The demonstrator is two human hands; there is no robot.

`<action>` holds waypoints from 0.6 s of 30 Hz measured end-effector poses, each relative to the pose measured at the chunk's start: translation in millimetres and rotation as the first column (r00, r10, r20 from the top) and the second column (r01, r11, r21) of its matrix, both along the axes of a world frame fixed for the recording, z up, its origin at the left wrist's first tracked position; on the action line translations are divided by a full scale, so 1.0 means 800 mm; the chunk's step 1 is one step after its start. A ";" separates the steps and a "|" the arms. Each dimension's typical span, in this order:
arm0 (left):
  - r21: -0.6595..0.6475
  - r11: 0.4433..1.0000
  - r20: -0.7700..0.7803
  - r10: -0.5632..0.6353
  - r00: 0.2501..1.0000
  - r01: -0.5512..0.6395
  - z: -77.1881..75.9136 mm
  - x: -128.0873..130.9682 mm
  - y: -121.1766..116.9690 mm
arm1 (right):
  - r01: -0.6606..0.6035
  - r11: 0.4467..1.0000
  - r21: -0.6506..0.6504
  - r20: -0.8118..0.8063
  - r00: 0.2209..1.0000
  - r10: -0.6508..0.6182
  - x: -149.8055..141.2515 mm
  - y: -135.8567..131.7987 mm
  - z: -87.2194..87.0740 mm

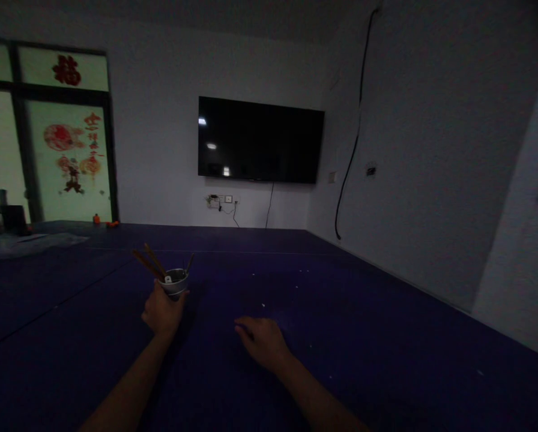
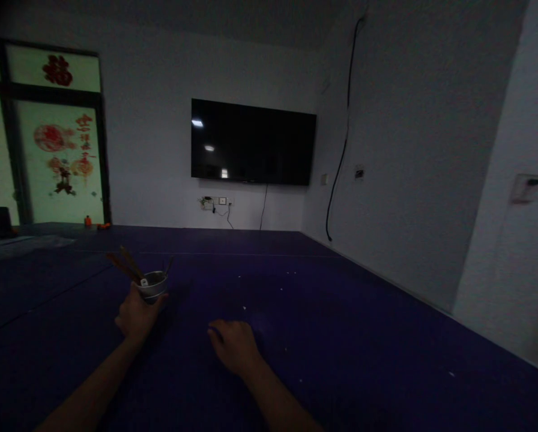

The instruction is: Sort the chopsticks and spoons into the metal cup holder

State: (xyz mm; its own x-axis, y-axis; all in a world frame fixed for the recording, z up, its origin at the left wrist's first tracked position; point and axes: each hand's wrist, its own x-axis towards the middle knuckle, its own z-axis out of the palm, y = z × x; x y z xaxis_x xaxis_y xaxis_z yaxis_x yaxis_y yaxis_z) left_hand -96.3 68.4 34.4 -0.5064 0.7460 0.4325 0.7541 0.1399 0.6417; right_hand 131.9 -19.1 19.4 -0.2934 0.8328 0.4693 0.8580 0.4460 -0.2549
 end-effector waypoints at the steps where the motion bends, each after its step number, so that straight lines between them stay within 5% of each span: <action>1: 0.007 1.000 0.007 0.012 1.000 -0.012 0.000 0.001 0.000 | 0.000 1.000 0.001 0.002 1.000 0.000 0.000 0.000 0.000; 5: 0.053 0.998 0.036 0.042 0.998 -0.044 0.000 0.007 -0.004 | -0.009 1.000 0.027 0.021 1.000 0.008 0.000 0.001 -0.001; 11: 0.390 0.915 -0.008 0.120 0.993 -0.108 0.016 0.028 -0.023 | -0.019 0.999 0.045 0.026 0.999 0.018 0.000 0.003 -0.004; 15: 0.497 0.842 -0.289 -0.068 0.955 0.211 0.018 0.058 -0.046 | -0.014 0.999 0.030 0.025 1.000 0.013 -0.002 0.004 -0.003; 16: 0.465 0.807 -0.413 -0.166 0.896 0.364 0.015 0.067 -0.053 | -0.004 1.000 0.021 0.037 0.999 0.004 -0.003 0.004 -0.003; 18: 0.289 0.681 -0.642 -0.383 0.664 0.672 0.004 0.085 -0.066 | 0.021 1.000 -0.003 0.093 0.995 -0.021 -0.004 0.005 -0.003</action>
State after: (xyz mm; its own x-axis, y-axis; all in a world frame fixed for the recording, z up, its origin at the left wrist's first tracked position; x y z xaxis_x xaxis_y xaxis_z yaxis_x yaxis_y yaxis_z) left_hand -28.6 15.4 37.9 0.3066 0.4328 0.8478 0.8045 -0.5938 0.0122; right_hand 129.0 -15.3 16.8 -0.3181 0.8408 0.4379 0.8871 0.4269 -0.1753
